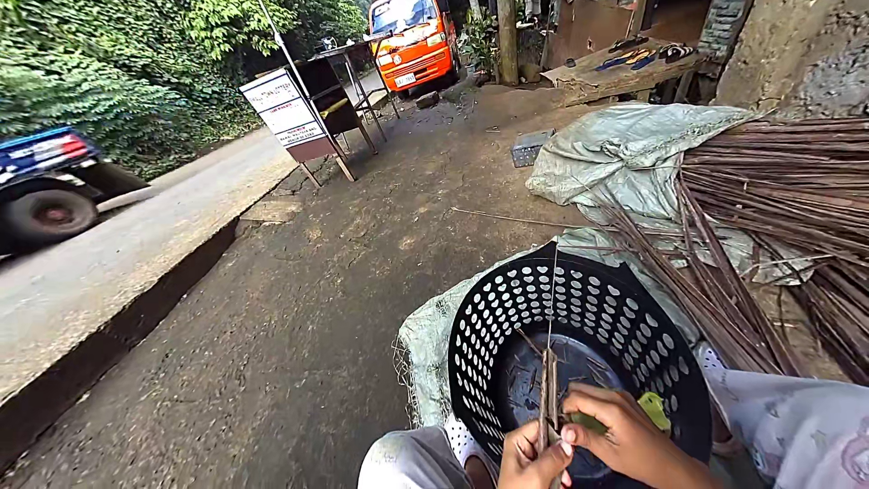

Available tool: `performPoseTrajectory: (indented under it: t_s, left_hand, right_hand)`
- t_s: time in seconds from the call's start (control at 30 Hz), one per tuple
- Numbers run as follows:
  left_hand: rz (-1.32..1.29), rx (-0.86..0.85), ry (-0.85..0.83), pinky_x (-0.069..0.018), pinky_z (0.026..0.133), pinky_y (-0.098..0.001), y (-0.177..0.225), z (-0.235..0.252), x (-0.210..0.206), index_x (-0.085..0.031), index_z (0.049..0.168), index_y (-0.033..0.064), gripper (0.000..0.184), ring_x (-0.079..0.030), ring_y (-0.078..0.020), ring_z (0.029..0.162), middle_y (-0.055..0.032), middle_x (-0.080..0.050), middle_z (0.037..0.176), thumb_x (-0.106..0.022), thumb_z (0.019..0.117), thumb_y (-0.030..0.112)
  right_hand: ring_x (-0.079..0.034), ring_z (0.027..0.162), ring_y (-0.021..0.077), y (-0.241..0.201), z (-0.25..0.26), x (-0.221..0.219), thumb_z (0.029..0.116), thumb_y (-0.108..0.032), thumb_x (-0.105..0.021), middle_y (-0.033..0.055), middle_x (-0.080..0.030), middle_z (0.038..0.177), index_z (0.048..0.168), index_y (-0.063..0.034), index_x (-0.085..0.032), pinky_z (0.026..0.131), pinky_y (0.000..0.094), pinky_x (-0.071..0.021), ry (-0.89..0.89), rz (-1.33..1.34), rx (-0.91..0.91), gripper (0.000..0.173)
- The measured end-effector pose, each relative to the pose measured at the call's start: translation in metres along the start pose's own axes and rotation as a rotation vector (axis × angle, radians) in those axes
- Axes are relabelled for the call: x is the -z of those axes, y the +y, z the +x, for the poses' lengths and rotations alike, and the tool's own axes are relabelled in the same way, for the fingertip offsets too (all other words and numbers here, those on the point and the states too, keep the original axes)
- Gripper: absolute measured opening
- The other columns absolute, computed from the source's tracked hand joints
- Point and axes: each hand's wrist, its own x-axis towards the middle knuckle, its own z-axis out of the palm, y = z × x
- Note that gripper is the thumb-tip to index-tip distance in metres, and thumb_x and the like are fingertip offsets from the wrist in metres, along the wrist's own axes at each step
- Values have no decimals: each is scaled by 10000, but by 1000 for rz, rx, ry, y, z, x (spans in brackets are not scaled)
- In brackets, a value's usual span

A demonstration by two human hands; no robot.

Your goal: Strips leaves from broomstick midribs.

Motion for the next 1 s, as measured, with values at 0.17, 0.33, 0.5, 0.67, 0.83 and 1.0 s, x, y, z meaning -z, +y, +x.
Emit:
performPoseTrajectory:
  t_s: [0.17,0.33,0.5,0.67,0.83,1.0]
  left_hand:
    - [11,-3,-46,-460,503,-90,-4,-2,0,-632,800,90,310,-553,87,500,127,-621,598,-468,904,-151]
    - [118,-109,84,-511,544,-132,-7,-5,-7,-542,1108,-40,220,-601,45,556,71,-661,713,-535,913,-141]
    - [366,-196,167,-553,618,-175,-11,-7,-9,-576,1170,-162,230,-617,8,593,-32,-653,777,-517,968,-70]
    - [415,-246,167,-543,603,-173,-11,-12,-8,-566,1169,-194,250,-615,4,580,-53,-654,747,-444,989,-70]
    - [548,-265,164,-545,599,-209,-9,-14,-7,-588,1149,-194,279,-619,-47,569,-124,-662,760,-395,1020,-40]
    - [692,-308,202,-541,586,-254,-10,-14,-9,-586,1155,-224,300,-615,-108,544,-174,-657,723,-385,1025,-42]
  right_hand:
    - [-642,742,313,5,2,6,875,-183,-699,256,-666,862,913,147,-698,692,460,-511,-68,120,-33,332]
    - [-600,823,164,10,-2,20,861,9,-685,246,-662,971,1092,162,-653,773,232,-491,-240,274,-57,279]
    - [-716,909,356,9,-7,11,866,19,-667,265,-729,1004,1095,126,-713,882,412,-554,-121,114,36,256]
    - [-690,790,251,23,-12,-8,890,-31,-630,236,-714,897,1051,110,-726,764,269,-546,-5,153,142,235]
    - [-687,780,276,25,-9,-14,872,-48,-636,206,-711,862,1027,75,-741,761,293,-551,45,49,204,224]
    - [-691,778,268,25,-7,-20,861,-37,-637,208,-715,871,1027,80,-744,756,280,-550,69,75,191,229]
